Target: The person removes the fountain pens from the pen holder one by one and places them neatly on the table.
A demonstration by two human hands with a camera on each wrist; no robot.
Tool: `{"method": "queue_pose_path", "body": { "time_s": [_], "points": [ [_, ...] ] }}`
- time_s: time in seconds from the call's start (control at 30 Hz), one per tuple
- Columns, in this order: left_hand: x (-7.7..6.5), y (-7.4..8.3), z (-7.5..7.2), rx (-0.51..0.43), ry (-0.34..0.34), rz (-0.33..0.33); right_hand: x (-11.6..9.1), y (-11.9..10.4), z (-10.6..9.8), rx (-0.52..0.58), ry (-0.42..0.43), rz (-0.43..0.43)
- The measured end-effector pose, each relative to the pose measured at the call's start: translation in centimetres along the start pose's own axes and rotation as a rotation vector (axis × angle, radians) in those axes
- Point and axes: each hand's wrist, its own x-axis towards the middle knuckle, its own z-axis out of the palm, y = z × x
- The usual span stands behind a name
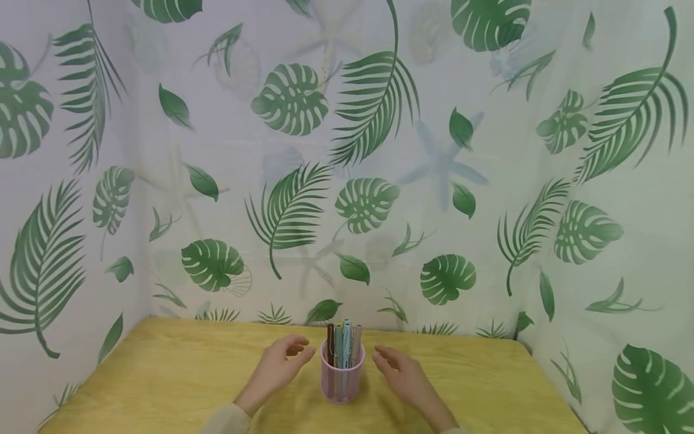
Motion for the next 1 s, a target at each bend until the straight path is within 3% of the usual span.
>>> {"method": "queue_pose_path", "body": {
  "time_s": [0.43,0.6,0.83,1.0],
  "points": [
    [0.5,-0.2,0.6,-0.14,-0.022,-0.026,0.6,0.5,1.0,0.35,-0.013,0.078],
    [0.7,-0.3,1.2,-0.246,-0.059,-0.023,0.7,0.6,1.2,0.419,-0.042,0.091],
    [0.5,-0.4,1.3,-0.326,-0.081,-0.022,1.1,0.7,1.7,0.511,-0.081,0.102],
    [0.7,-0.1,1.3,-0.396,-0.136,0.001,1.4,0.7,1.7,0.59,-0.066,0.131]
  ]
}}
